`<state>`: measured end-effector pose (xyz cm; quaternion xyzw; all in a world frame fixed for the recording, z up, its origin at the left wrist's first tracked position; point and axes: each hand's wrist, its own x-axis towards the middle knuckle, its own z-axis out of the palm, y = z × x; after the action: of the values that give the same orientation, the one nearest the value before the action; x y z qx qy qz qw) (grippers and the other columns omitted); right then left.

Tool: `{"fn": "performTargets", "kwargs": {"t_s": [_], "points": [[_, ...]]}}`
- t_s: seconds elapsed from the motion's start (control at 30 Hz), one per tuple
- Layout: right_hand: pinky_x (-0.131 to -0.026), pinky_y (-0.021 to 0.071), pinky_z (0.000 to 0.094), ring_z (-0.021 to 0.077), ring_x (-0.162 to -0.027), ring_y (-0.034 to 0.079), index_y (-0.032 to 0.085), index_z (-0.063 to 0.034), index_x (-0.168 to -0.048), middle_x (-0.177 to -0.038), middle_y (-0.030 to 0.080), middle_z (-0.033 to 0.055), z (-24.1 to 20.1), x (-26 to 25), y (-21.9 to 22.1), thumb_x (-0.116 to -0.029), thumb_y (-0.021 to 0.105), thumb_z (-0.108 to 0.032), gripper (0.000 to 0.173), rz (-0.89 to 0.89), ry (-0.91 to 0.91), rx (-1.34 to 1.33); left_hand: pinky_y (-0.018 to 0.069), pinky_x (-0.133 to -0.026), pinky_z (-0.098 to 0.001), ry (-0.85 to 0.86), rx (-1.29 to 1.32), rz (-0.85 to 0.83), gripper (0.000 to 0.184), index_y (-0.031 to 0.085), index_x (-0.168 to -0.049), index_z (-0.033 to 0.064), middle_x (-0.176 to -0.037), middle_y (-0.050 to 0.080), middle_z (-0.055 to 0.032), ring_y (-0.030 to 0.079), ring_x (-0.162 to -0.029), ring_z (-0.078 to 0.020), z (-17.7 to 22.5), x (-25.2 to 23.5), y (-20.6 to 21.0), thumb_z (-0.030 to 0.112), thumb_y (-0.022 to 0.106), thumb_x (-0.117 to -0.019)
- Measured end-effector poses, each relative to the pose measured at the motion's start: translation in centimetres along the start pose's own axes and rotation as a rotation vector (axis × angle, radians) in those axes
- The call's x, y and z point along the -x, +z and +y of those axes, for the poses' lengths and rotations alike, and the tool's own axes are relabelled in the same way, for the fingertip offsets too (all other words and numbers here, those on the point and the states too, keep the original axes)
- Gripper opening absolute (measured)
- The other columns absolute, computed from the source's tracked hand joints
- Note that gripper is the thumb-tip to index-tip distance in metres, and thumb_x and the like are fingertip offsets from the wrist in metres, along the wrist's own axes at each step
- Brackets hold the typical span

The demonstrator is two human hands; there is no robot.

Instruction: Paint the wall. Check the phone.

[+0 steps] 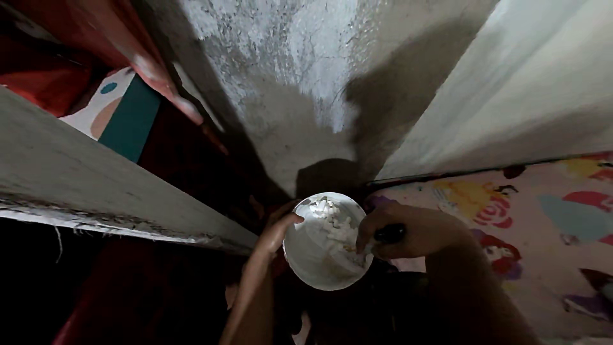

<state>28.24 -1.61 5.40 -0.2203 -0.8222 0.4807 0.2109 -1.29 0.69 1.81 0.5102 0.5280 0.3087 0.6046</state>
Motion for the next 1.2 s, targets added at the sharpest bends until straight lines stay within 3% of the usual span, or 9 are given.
{"fn": "performTargets", "kwargs": {"t_s": [0.1, 0.17, 0.27, 0.43, 0.57, 0.83, 0.93, 1.03, 1.2], "points": [[-0.063, 0.0469, 0.015, -0.0062, -0.071, 0.056, 0.077, -0.0081, -0.096, -0.087, 0.071, -0.005, -0.5, 0.8, -0.8, -0.0856, 0.066, -0.015, 0.017, 0.134, 0.143, 0.062, 0.0568, -0.089, -0.0329, 0.007, 0.033, 0.012, 0.053, 0.054, -0.144, 0.0078, -0.13, 0.064, -0.0087, 0.065, -0.109, -0.0139, -0.1, -0.1, -0.1, 0.014, 0.054, -0.0909], [-0.065, 0.0492, 0.0122, -0.008, -0.073, 0.058, 0.077, -0.0079, -0.099, -0.09, 0.072, -0.0065, -0.7, 1.6, -1.0, -0.0889, 0.065, -0.019, 0.019, 0.304, 0.111, 0.047, 0.0574, -0.089, -0.033, 0.016, 0.086, 0.044, 0.052, 0.05, -0.146, 0.0076, -0.129, 0.064, -0.0099, 0.066, -0.108, -0.0147, -0.1, -0.1, -0.1, 0.016, 0.052, -0.0949], [-0.06, 0.0568, 0.0171, 0.0, -0.066, 0.065, 0.075, -0.0098, -0.104, -0.088, 0.074, -0.0065, -1.3, 1.1, -0.6, -0.092, 0.063, -0.016, 0.018, 0.564, 0.122, -0.147, 0.0578, -0.09, -0.0329, 0.042, 0.177, 0.101, 0.047, 0.047, -0.149, 0.0071, -0.126, 0.065, -0.011, 0.067, -0.107, -0.0148, -0.2, -0.1, 0.1, 0.022, 0.048, -0.1039], [-0.062, 0.0626, 0.0247, 0.0082, -0.066, 0.071, 0.073, -0.006, -0.103, -0.083, 0.074, -0.0024, -1.6, -3.0, 2.4, -0.0921, 0.063, -0.008, 0.015, 0.805, 0.153, -0.242, 0.0549, -0.099, -0.0336, 0.169, 0.233, 0.113, 0.052, 0.041, -0.153, 0.0075, -0.137, 0.06, -0.0108, 0.063, -0.119, -0.0151, -1.1, -0.3, 0.9, 0.029, 0.046, -0.1058], [-0.066, 0.0632, 0.0256, 0.0077, -0.07, 0.071, 0.071, -0.0025, -0.107, -0.084, 0.072, -0.0018, 0.2, -4.9, 4.2, -0.0937, 0.061, -0.011, 0.019, 0.776, 0.05, -0.225, 0.0546, -0.101, -0.036, 0.197, 0.271, 0.139, 0.052, 0.041, -0.153, 0.0059, -0.137, 0.061, -0.0123, 0.063, -0.12, -0.0169, -1.3, -0.4, 1.0, 0.031, 0.045, -0.1069], [-0.059, 0.053, 0.0173, -0.0032, -0.064, 0.06, 0.075, -0.0094, -0.099, -0.086, 0.07, -0.0064, -1.8, -1.0, 1.3, -0.0888, 0.063, -0.016, 0.017, 0.685, 0.302, 0.032, 0.0559, -0.097, -0.0364, 0.202, 0.325, 0.26, 0.053, 0.04, -0.153, 0.0087, -0.138, 0.059, -0.0134, 0.063, -0.118, -0.0194, -0.8, -0.2, -0.1, 0.024, 0.049, -0.1034], [-0.057, 0.0556, 0.0178, -0.0013, -0.063, 0.063, 0.075, -0.0084, -0.1, -0.084, 0.071, -0.0067, -1.9, -0.6, 1.1, -0.0898, 0.062, -0.014, 0.017, 0.73, 0.236, -0.04, 0.0557, -0.097, -0.0362, 0.187, 0.304, 0.278, 0.055, 0.039, -0.155, 0.0095, -0.14, 0.057, -0.0133, 0.062, -0.12, -0.019, -0.7, -0.3, -0.2, 0.025, 0.05, -0.103], [-0.063, 0.0597, 0.0208, 0.0017, -0.069, 0.067, 0.073, -0.0062, -0.107, -0.089, 0.072, -0.0046, -1.8, -2.1, 2.2, -0.0937, 0.062, -0.013, 0.019, 0.673, 0.112, -0.146, 0.0573, -0.095, -0.0356, 0.17, 0.319, 0.275, 0.054, 0.038, -0.154, 0.0072, -0.138, 0.059, -0.014, 0.064, -0.116, -0.0188, -0.7, -0.2, 0.5, 0.025, 0.05, -0.1042], [-0.06, 0.0577, 0.0216, 0.0024, -0.064, 0.065, 0.074, -0.0072, -0.104, -0.082, 0.07, -0.0047, -0.3, -2.5, 1.3, -0.0905, 0.062, -0.012, 0.019, 0.63, 0.209, -0.172, 0.059, -0.091, -0.0374, 0.143, 0.423, 0.336, 0.047, 0.042, -0.151, 0.0065, -0.131, 0.064, -0.015, 0.068, -0.11, -0.0209, -0.4, -0.5, 1.2, 0.022, 0.046, -0.1068]]}}
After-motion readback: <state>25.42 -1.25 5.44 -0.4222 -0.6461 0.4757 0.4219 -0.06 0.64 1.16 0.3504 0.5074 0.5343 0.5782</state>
